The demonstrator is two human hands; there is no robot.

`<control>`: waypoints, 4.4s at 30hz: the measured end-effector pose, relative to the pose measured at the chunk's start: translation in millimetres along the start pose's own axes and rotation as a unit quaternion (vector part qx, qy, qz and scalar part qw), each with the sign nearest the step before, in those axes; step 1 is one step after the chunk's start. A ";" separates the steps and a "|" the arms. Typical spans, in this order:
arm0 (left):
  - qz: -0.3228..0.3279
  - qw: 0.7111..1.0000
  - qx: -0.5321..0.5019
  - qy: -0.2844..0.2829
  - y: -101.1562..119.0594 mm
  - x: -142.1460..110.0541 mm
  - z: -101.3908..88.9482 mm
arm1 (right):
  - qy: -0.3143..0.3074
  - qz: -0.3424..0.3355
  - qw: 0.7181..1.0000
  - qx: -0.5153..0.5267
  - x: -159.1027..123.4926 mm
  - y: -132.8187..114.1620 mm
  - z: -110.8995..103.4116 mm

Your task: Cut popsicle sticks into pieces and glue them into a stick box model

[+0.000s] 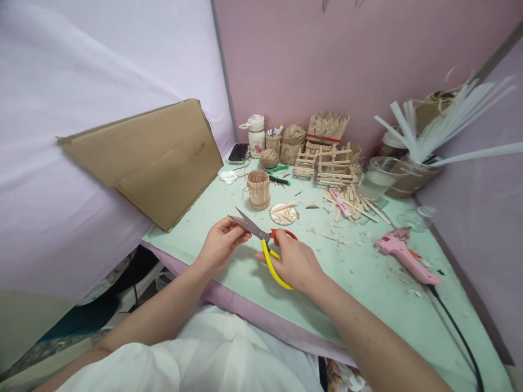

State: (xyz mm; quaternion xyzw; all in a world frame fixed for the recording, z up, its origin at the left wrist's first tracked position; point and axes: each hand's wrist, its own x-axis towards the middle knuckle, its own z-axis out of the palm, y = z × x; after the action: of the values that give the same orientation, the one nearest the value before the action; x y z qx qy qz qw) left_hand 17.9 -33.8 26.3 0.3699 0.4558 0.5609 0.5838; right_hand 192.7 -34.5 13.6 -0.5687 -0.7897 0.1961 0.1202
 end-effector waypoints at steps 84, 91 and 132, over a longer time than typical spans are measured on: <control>-0.024 0.997 0.053 -0.059 -11.9 -0.3 -2.8 | -0.031 -0.028 0.999 0.012 -2.4 -0.8 1.6; -0.032 0.991 0.084 -0.099 -5.5 2.1 -11.4 | -0.063 -0.030 0.996 0.059 -0.5 0.0 0.0; 0.055 0.998 -0.025 -0.023 -22.2 -0.9 -2.4 | 0.022 -0.023 0.997 -0.070 0.2 2.4 -0.2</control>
State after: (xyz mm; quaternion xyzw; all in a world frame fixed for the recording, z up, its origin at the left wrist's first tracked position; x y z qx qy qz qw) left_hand 22.8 -37.0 4.7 0.3929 0.4071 0.5943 0.5715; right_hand 194.9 -33.6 12.7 -0.5614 -0.8117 0.1250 0.1022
